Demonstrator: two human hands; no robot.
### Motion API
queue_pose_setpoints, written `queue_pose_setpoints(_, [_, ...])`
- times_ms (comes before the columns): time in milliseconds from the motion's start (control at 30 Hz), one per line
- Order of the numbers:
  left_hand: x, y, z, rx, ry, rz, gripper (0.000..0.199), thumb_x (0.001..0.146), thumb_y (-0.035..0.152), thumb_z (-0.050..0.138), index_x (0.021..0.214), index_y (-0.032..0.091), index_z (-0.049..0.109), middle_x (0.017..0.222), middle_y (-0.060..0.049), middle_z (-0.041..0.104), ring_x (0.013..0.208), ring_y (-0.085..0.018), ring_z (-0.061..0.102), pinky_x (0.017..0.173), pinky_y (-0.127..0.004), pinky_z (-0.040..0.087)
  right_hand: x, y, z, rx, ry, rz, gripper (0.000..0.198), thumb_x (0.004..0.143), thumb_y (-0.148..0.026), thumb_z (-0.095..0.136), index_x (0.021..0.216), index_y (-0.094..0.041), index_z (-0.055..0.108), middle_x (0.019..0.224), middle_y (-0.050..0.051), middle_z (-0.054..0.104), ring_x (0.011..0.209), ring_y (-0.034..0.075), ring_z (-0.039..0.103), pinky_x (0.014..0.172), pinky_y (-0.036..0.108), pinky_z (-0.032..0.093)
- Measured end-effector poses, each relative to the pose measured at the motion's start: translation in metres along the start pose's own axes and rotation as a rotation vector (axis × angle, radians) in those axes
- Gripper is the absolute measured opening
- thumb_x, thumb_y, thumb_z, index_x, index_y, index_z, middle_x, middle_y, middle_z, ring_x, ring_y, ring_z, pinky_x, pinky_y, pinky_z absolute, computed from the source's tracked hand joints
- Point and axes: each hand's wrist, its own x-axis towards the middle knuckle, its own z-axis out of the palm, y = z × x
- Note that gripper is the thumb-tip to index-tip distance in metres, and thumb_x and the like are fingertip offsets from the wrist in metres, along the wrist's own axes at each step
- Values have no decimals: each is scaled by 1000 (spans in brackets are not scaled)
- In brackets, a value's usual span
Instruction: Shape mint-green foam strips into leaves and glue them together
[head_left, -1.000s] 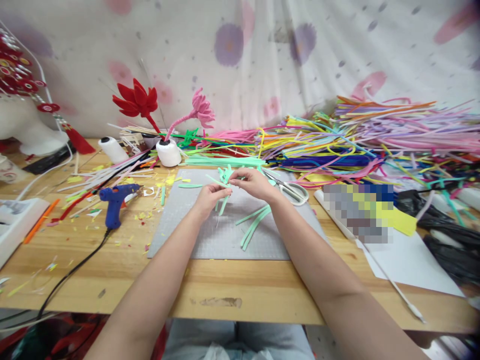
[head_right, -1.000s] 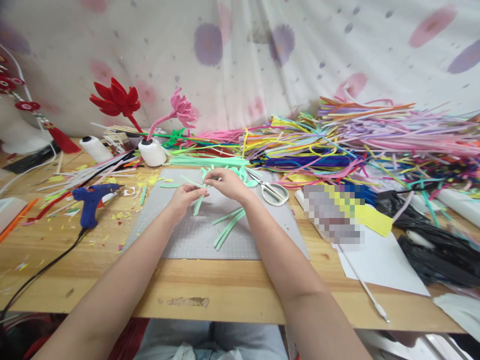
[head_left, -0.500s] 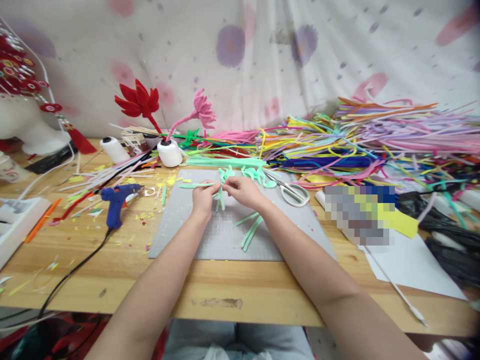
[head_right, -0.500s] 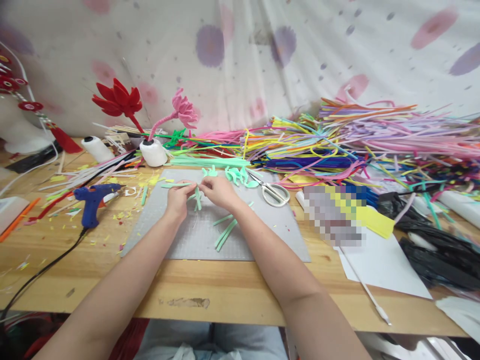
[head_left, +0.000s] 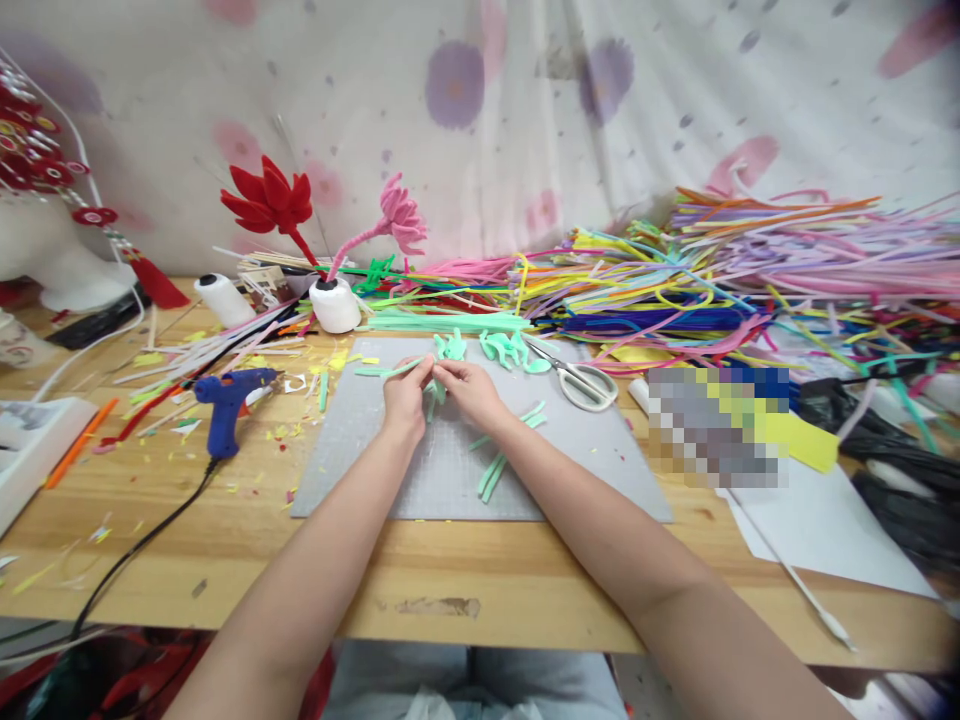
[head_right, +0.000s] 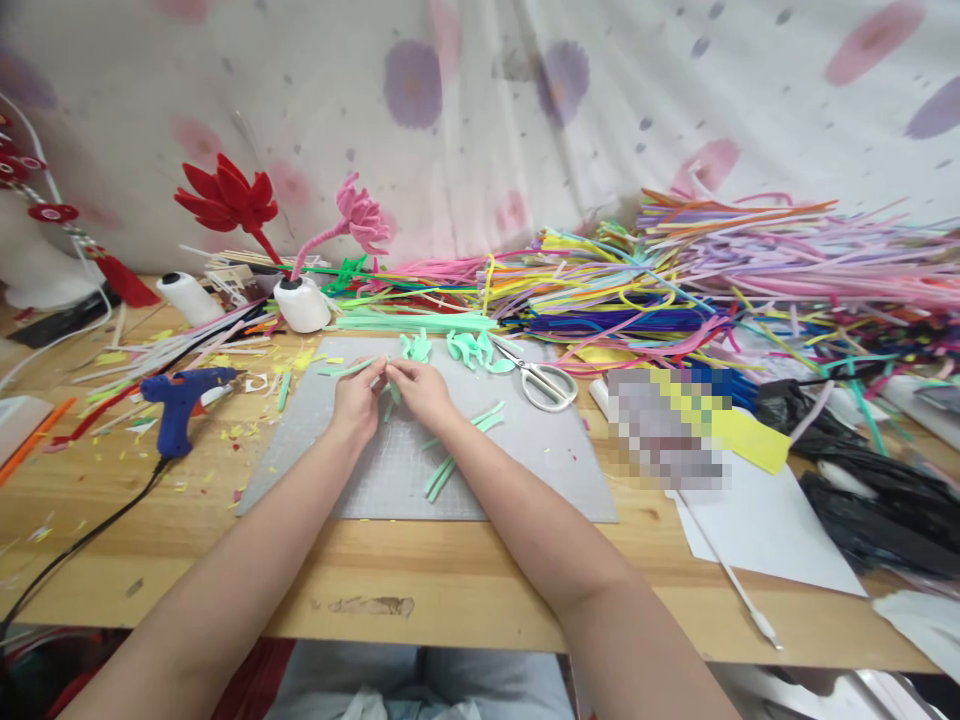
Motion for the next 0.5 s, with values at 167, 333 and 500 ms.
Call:
queue_pose_setpoints(167, [12, 13, -17, 110, -297, -162, 22, 50, 17, 70, 70, 15, 62, 68, 0, 60, 64, -8, 55, 65, -22, 43, 6, -4, -17, 173, -62, 92, 22, 70, -34, 49, 65, -14, 55, 53, -3, 48, 54, 8, 43, 59, 22, 36])
queue_pose_setpoints(333, [21, 34, -32, 128, -339, -279, 20, 60, 25, 65, 77, 14, 65, 63, -1, 57, 55, -6, 51, 51, -19, 42, 4, -21, -46, 116, -393, 87, 21, 70, -33, 51, 70, -13, 59, 52, -4, 46, 54, 7, 43, 59, 22, 35])
queue_pose_setpoints(500, [12, 33, -26, 214, -385, -359, 22, 51, 25, 74, 67, 13, 64, 57, 0, 54, 52, -6, 48, 44, -17, 37, 2, -28, -52, 14, -375, 101, 21, 69, -31, 52, 68, -12, 60, 51, -4, 47, 51, 6, 40, 53, 21, 30])
